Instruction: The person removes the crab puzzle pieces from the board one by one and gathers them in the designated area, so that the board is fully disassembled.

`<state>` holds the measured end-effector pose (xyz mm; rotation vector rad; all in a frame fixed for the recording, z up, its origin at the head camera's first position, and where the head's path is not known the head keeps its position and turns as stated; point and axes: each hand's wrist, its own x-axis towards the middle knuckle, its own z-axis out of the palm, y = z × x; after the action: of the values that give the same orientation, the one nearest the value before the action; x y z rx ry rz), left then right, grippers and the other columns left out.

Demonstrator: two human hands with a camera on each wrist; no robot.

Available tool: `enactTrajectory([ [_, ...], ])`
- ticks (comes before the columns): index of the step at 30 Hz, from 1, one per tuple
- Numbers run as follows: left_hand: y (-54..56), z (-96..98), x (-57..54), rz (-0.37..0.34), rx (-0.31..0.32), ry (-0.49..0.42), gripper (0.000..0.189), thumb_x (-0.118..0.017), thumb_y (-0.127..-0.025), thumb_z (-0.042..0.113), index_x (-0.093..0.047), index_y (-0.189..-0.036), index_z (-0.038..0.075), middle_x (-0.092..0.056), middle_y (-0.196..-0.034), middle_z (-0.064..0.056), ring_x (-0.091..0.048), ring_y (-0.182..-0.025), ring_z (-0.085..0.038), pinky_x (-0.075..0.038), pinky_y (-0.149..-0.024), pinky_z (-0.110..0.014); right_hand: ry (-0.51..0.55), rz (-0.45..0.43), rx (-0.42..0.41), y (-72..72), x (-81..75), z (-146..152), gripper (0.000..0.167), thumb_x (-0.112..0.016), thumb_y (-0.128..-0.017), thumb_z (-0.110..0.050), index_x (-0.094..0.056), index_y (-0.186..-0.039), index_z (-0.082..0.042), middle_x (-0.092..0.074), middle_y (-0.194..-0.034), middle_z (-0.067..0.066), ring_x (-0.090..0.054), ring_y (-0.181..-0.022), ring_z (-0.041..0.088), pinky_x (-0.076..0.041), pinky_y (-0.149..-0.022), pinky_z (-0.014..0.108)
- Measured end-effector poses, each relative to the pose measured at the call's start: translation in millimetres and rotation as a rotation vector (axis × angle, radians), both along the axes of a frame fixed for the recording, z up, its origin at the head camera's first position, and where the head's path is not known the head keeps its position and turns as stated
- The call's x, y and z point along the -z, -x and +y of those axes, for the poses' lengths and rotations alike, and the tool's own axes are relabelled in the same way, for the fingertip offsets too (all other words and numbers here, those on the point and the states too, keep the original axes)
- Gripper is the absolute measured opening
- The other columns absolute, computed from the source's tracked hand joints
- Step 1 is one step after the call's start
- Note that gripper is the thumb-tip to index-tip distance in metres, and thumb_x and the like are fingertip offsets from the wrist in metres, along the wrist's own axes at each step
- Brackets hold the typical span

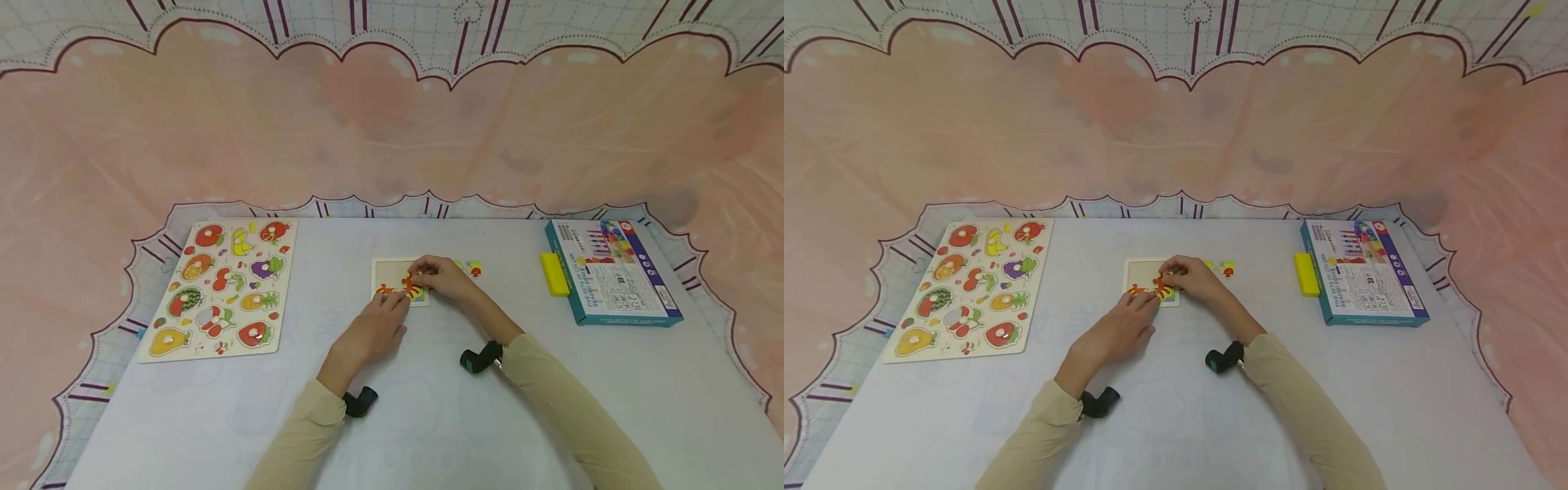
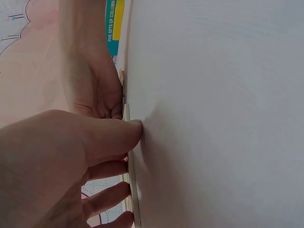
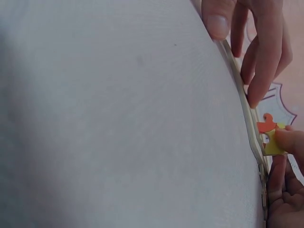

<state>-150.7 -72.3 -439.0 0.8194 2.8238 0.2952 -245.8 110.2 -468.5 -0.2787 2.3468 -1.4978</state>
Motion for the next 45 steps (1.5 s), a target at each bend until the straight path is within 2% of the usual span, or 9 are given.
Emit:
enactTrajectory([
  [8,0.2,-0.9,-1.7,-0.028,-0.001,0.001,0.052,-0.055,-0.098,0.021,-0.041,-0.144,0.002,-0.040,-0.150,-0.012,-0.042,-0.133,-0.033,-0.035,-0.114,-0.042,0.014,-0.022,0.005,1.6,2.6,0.7,0.019,-0.067,-0.092,-0.017,-0.067,-0.108,-0.007,-0.063,-0.100,0.004,-0.051,-0.084,0.016,-0.043,-0.067,0.020],
  [14,2.7,-1.3,-0.6,-0.032,0.016,0.050,0.055,-0.054,-0.099,0.024,-0.038,-0.147,0.004,-0.038,-0.152,-0.011,-0.040,-0.135,-0.032,-0.030,-0.118,-0.041,0.036,-0.034,0.009,1.5,2.3,0.5,0.019,-0.067,-0.091,-0.015,-0.067,-0.107,-0.006,-0.063,-0.095,0.001,-0.051,-0.082,0.015,-0.043,-0.067,0.020],
  [22,2.1,-1.4,0.2,-0.003,0.013,0.063,0.053,-0.055,-0.098,0.026,-0.041,-0.147,0.007,-0.041,-0.149,-0.009,-0.043,-0.132,-0.031,-0.037,-0.113,-0.041,0.059,-0.071,0.007,0.6,1.3,1.1,0.019,-0.067,-0.091,-0.014,-0.066,-0.108,-0.005,-0.061,-0.095,0.000,-0.050,-0.081,0.015,-0.043,-0.065,0.019],
  [31,2.6,3.6,2.4,0.000,-0.050,0.042,0.056,-0.048,-0.099,0.045,-0.045,-0.145,0.013,-0.045,-0.143,-0.007,-0.042,-0.131,-0.033,-0.040,-0.109,-0.043,0.075,-0.082,-0.006,0.7,1.7,1.7,0.020,-0.066,-0.092,-0.014,-0.065,-0.110,-0.005,-0.061,-0.098,0.002,-0.049,-0.081,0.016,-0.043,-0.065,0.019],
  [36,2.9,7.6,0.1,0.007,-0.061,0.065,0.054,-0.050,-0.099,0.044,-0.047,-0.143,0.013,-0.047,-0.139,-0.008,-0.045,-0.125,-0.032,-0.045,-0.102,-0.043,0.076,-0.087,-0.002,0.1,1.8,2.2,0.021,-0.067,-0.091,-0.014,-0.065,-0.110,-0.005,-0.061,-0.098,0.002,-0.050,-0.082,0.016,-0.043,-0.066,0.019],
  [41,1.7,11.3,-5.0,0.007,-0.061,0.088,0.057,-0.054,-0.097,0.042,-0.046,-0.143,0.010,-0.047,-0.139,-0.010,-0.045,-0.123,-0.033,-0.046,-0.101,-0.041,0.063,-0.052,0.003,0.3,2.0,2.1,0.019,-0.066,-0.092,-0.014,-0.066,-0.109,-0.005,-0.062,-0.098,0.002,-0.050,-0.084,0.016,-0.043,-0.068,0.020],
  [45,0.3,12.1,-6.9,0.045,-0.050,0.129,0.058,-0.058,-0.095,0.042,-0.048,-0.142,0.010,-0.047,-0.136,-0.009,-0.046,-0.120,-0.031,-0.049,-0.097,-0.038,0.056,-0.034,-0.001,-0.2,1.8,2.5,0.019,-0.066,-0.092,-0.014,-0.066,-0.108,-0.005,-0.062,-0.097,0.002,-0.050,-0.084,0.016,-0.043,-0.067,0.020],
])
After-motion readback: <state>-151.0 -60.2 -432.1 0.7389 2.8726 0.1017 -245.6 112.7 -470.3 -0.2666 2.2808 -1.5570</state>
